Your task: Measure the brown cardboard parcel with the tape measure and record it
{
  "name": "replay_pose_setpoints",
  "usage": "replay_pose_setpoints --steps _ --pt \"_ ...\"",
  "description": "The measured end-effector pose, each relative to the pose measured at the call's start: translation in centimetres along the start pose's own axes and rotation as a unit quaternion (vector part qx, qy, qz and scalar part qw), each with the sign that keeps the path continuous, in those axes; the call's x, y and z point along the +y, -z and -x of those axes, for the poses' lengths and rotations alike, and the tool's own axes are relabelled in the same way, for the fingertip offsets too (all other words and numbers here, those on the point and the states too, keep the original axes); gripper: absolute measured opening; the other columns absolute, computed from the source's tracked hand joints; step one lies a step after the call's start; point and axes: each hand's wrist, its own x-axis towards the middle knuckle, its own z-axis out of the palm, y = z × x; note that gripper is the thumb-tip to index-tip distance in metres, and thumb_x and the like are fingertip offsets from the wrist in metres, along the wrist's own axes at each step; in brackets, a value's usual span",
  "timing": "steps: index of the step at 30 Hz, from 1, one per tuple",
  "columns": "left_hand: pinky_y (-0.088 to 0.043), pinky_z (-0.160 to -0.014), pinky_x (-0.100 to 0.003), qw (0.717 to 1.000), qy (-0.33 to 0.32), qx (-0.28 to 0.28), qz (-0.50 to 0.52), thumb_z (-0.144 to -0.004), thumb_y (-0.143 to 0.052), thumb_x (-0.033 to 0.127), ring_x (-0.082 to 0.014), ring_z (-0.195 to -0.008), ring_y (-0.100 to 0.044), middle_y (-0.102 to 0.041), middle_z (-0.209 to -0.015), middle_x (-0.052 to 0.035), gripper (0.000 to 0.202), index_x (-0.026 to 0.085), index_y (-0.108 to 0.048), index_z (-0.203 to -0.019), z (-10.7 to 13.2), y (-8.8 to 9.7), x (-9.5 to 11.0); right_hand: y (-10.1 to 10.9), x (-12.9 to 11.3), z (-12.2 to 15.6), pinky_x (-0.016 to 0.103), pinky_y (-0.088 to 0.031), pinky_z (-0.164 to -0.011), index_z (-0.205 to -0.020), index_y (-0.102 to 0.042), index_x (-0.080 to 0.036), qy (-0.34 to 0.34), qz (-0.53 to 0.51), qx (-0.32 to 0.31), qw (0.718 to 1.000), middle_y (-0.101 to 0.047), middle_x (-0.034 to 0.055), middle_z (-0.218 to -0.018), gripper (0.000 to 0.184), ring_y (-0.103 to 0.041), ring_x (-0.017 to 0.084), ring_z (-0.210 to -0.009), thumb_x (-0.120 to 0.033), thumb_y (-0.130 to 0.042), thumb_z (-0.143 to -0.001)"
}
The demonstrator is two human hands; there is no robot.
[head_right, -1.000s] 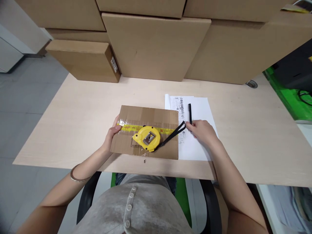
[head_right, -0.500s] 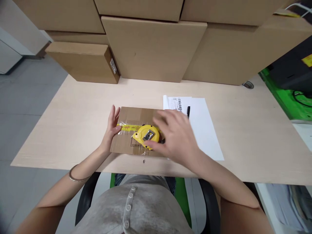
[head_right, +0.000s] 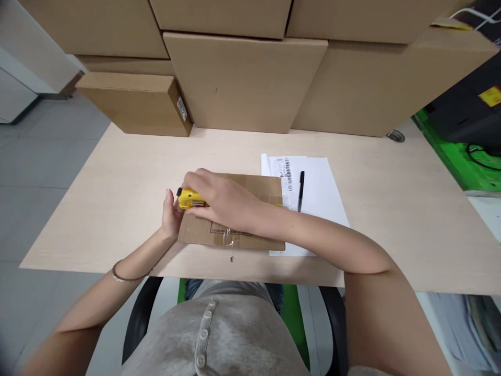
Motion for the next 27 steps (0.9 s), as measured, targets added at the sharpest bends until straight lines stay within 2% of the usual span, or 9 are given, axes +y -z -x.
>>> replay_pose_setpoints --steps 2,4,8,11,14,18,23,27 --pt "-0.025 -0.136 -0.050 1.000 0.009 0.005 0.011 -0.100 -0.032 0.079 -0.0298 -0.167 -0.025 -0.049 -0.169 -0.0010 0.072 0.031 -0.068 -0.139 -0.1 0.2 -0.2 -0.3 -0.5 -0.8 0.041 -0.058 -0.095 -0.123 -0.059 -0.026 0.015 0.025 -0.040 0.999 -0.069 0.0078 -0.132 0.021 -0.067 0.024 -0.113 -0.025 -0.065 -0.103" --pt "-0.021 -0.137 -0.050 1.000 0.008 0.006 -0.002 -0.100 -0.034 0.077 -0.0301 -0.165 -0.028 -0.048 -0.169 -0.0020 0.069 0.031 -0.065 -0.142 -0.3 0.8 -0.5 -0.4 -0.7 -0.9 0.041 -0.059 -0.096 -0.127 -0.061 -0.026 0.012 0.039 -0.055 0.998 -0.068 0.0083 -0.137 0.023 -0.068 0.024 -0.116 -0.024 -0.062 -0.104" --pt "-0.012 -0.137 -0.057 0.992 -0.046 -0.019 -0.119 -0.091 -0.061 0.072 -0.0369 -0.163 -0.027 -0.055 -0.158 -0.0042 0.054 0.033 -0.074 -0.125 -0.8 2.1 -1.0 -0.2 0.3 0.7 0.044 -0.061 -0.098 -0.130 -0.064 -0.030 0.017 0.029 -0.007 0.999 -0.071 0.0064 -0.135 0.030 -0.072 0.026 -0.118 -0.025 -0.068 -0.101" --pt "-0.012 -0.136 -0.061 0.982 -0.076 -0.040 -0.171 -0.090 -0.062 0.071 -0.0393 -0.163 -0.024 -0.058 -0.150 -0.0061 0.047 0.035 -0.076 -0.117 -1.1 2.6 -1.0 1.1 1.8 3.7 0.047 -0.062 -0.102 -0.128 -0.067 -0.028 0.020 0.019 0.041 0.999 -0.075 0.0071 -0.131 0.030 -0.073 0.028 -0.120 -0.025 -0.072 -0.098" --pt "-0.013 -0.135 -0.063 0.981 -0.079 -0.043 -0.171 -0.091 -0.059 0.072 -0.0408 -0.163 -0.022 -0.055 -0.152 -0.0053 0.046 0.038 -0.076 -0.118 -1.1 2.5 -0.9 3.4 2.9 7.6 0.052 -0.062 -0.104 -0.123 -0.070 -0.030 -0.031 0.014 0.086 0.996 -0.079 0.0058 -0.128 0.031 -0.075 0.030 -0.120 -0.031 -0.079 -0.093" --pt "-0.013 -0.135 -0.063 0.984 -0.075 -0.047 -0.155 -0.093 -0.058 0.068 -0.0418 -0.162 -0.023 -0.051 -0.157 -0.0029 0.044 0.039 -0.077 -0.120 -1.2 2.8 -1.3 5.8 3.5 12.3 0.054 -0.064 -0.103 -0.121 -0.072 -0.038 -0.085 0.028 0.136 0.987 -0.080 0.0022 -0.126 0.036 -0.078 0.031 -0.116 -0.033 -0.085 -0.088" --pt "-0.011 -0.136 -0.062 0.981 -0.080 -0.057 -0.166 -0.094 -0.059 0.065 -0.0416 -0.162 -0.024 -0.052 -0.155 -0.0046 0.043 0.039 -0.078 -0.122 -1.3 3.6 -1.5 6.7 4.9 16.1 0.054 -0.066 -0.100 -0.119 -0.073 -0.039 -0.125 0.035 0.169 0.977 -0.081 0.0017 -0.125 0.037 -0.079 0.030 -0.111 -0.035 -0.087 -0.085" --pt "-0.011 -0.136 -0.063 0.979 -0.081 -0.061 -0.177 -0.093 -0.059 0.066 -0.0413 -0.161 -0.025 -0.053 -0.153 -0.0050 0.043 0.039 -0.078 -0.121 -1.4 3.7 -1.3 6.9 5.8 17.9 0.051 -0.066 -0.095 -0.118 -0.072 -0.036 -0.158 0.034 0.188 0.969 -0.080 0.0032 -0.122 0.037 -0.078 0.030 -0.111 -0.035 -0.087 -0.085"
